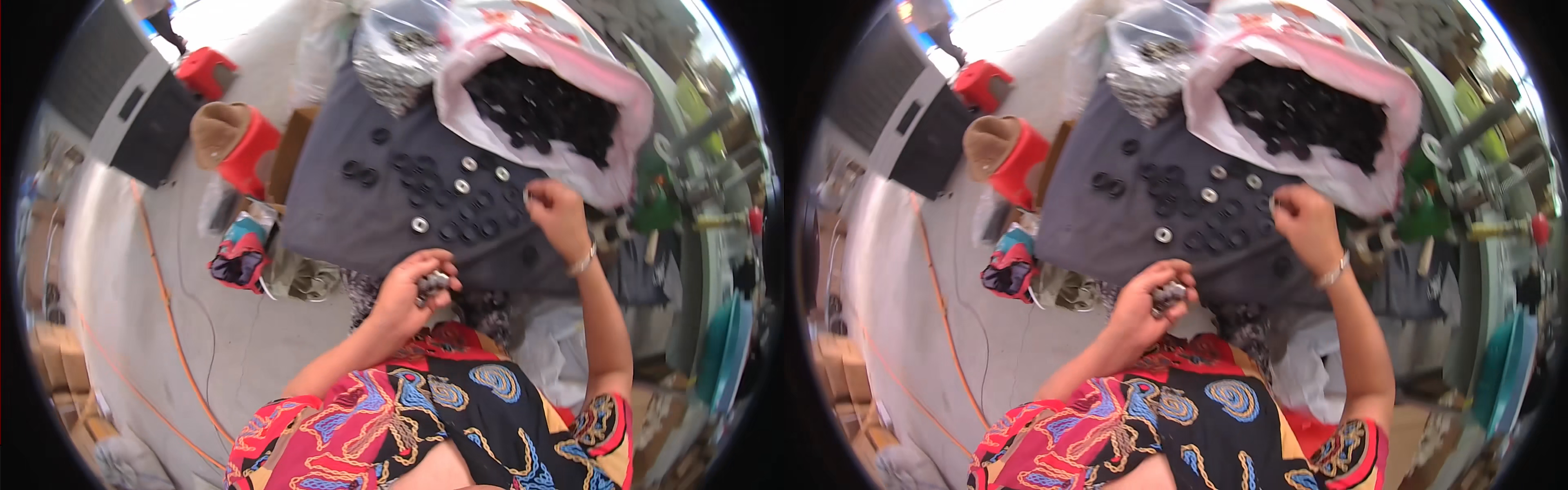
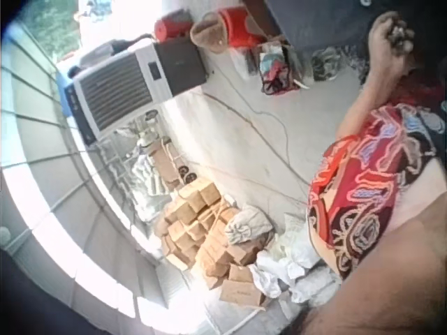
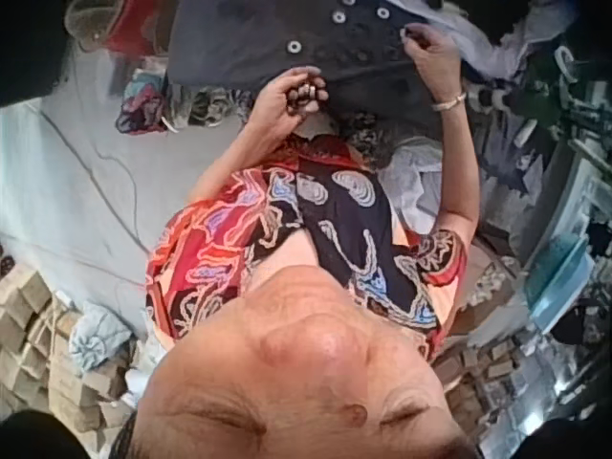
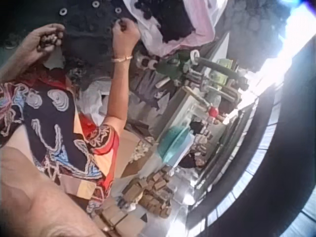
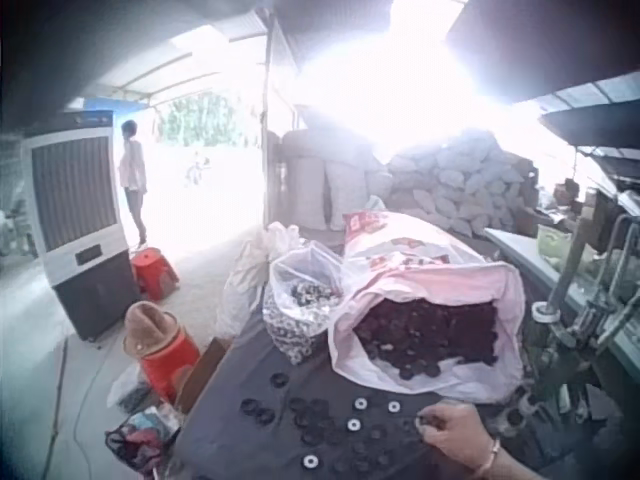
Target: The person assembles small mechanical components by hand, placing metal inserts into black rubber rings and arranging them on a table. They use a hammer to secure the components and operate a green manual press machine to process the items.
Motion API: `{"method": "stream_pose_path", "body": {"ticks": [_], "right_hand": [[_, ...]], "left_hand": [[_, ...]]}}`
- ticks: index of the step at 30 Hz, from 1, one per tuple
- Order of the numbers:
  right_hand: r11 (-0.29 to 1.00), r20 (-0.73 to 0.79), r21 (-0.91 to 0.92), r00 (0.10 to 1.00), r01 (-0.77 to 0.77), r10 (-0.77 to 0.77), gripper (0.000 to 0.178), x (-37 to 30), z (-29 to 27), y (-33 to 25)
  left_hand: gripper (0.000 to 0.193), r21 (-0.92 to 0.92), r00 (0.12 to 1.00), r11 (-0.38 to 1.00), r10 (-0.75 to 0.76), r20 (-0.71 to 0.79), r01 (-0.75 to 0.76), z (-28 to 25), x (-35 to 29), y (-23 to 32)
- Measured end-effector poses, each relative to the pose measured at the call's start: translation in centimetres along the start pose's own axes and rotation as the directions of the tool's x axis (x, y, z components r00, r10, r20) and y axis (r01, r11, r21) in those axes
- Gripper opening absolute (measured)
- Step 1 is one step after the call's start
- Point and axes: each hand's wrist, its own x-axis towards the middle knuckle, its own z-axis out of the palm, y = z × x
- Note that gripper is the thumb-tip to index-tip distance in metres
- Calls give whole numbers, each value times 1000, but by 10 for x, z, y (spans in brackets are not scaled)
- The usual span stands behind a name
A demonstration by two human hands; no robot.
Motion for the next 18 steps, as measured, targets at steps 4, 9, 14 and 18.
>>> {"method": "stream_pose_path", "body": {"ticks": [4,9,14,18], "right_hand": [[995,67,4,993,-100,99,21,15,-4,30],[988,182,-126,977,-87,109,18,22,16,38],[972,224,-236,972,-15,69,16,26,21,44],[950,231,-307,973,58,16,16,30,24,41]], "left_hand": [[22,-89,997,994,-61,-41,57,0,4,1],[18,-62,996,994,-90,29,91,2,9,-2],[19,-73,996,994,-74,50,77,-4,11,-1],[20,-62,998,996,-59,0,59,0,11,-1]]}}
